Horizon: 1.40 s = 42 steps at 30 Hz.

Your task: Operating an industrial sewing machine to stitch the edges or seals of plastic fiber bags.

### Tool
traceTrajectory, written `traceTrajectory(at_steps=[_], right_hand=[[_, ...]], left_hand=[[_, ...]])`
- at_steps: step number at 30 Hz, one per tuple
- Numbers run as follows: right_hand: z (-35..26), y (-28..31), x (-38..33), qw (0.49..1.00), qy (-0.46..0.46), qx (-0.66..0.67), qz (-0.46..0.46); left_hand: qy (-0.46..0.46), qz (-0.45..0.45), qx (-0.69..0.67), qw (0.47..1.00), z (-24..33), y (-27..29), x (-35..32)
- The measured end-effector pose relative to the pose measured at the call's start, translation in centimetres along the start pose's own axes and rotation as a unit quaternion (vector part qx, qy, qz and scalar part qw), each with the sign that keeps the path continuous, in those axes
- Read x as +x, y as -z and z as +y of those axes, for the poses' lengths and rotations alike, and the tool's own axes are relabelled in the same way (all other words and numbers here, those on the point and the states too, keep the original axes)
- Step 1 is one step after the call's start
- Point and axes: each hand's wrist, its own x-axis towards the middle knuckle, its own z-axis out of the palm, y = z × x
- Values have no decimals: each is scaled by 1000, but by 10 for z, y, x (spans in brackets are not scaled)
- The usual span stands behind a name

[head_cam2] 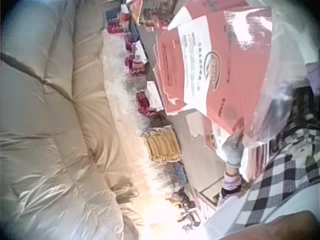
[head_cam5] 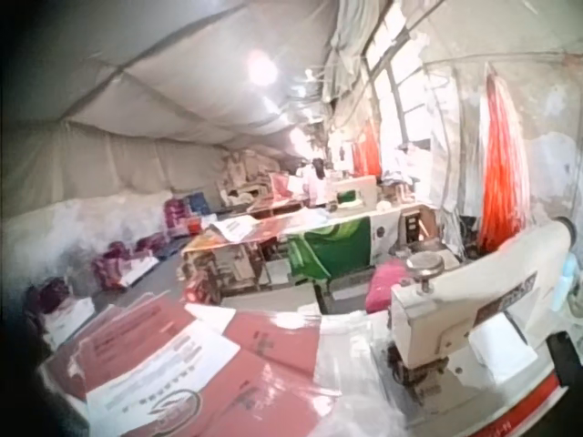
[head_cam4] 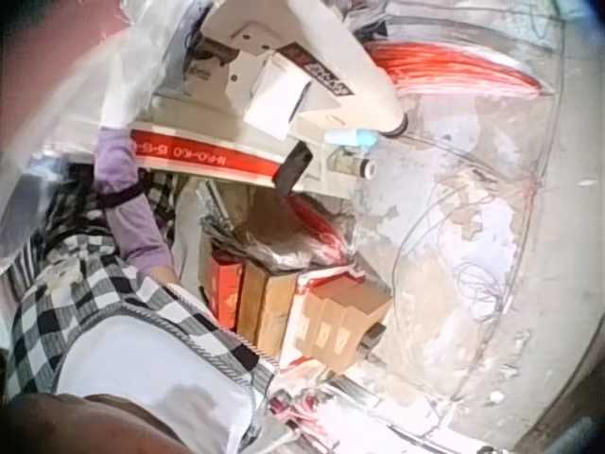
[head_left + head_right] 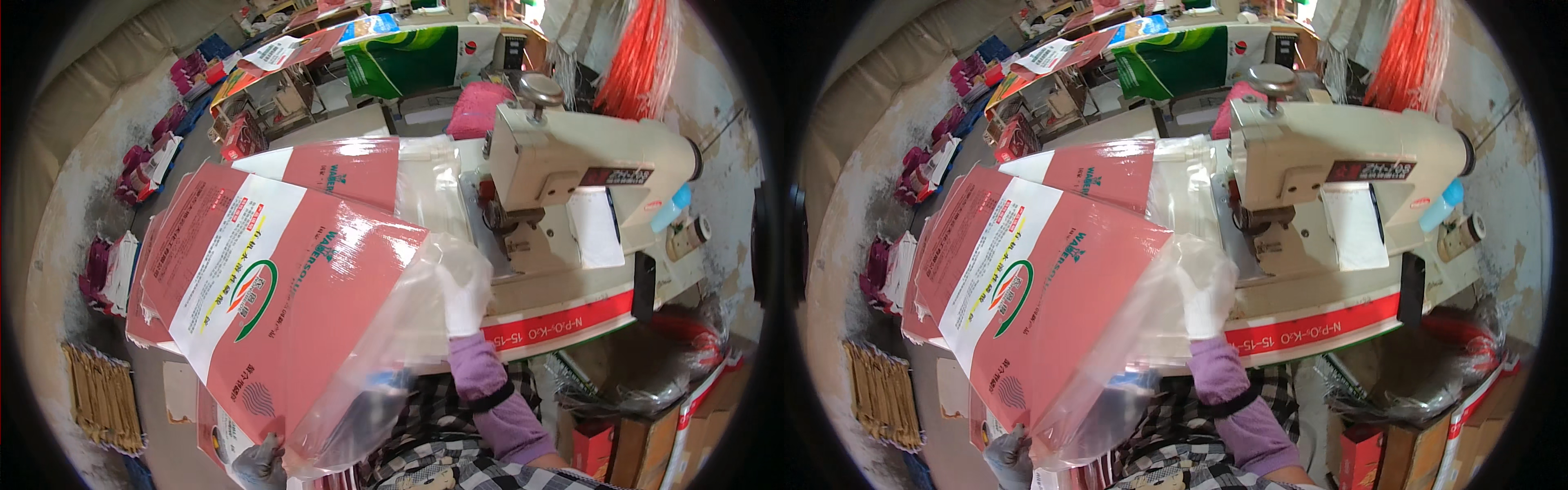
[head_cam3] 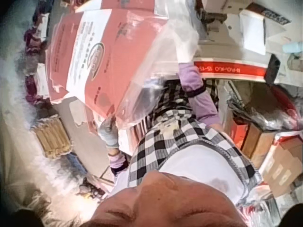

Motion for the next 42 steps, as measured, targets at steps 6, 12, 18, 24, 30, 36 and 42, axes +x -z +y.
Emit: traceTrajectory(at_steps=[6, 12, 18, 24, 30, 36, 42], right_hand=[[-5, 14, 5, 892, 376, -246, -55], [38, 0, 29, 950, 27, -170, -259], [10, -21, 34, 864, 217, -372, -260], [-98, -80, -44, 759, 444, 10, -476], [-96, 6, -96, 893, 174, -116, -399], [48, 192, -157, 974, -214, -79, -16], [35, 268, -172, 872, 45, -470, -133]], left_hand=[[60, 45, -3, 997, 1, 4, 3], [26, 163, -84, 983, -60, -19, 2], [-45, 36, 155, 986, -64, 3, -33], [28, 345, 88, 934, -130, 15, 79], [-105, 135, 202, 964, -105, 50, 415], [-453, -99, -78, 882, 209, -193, 424], [-546, -72, -43, 834, 269, -286, 375]])
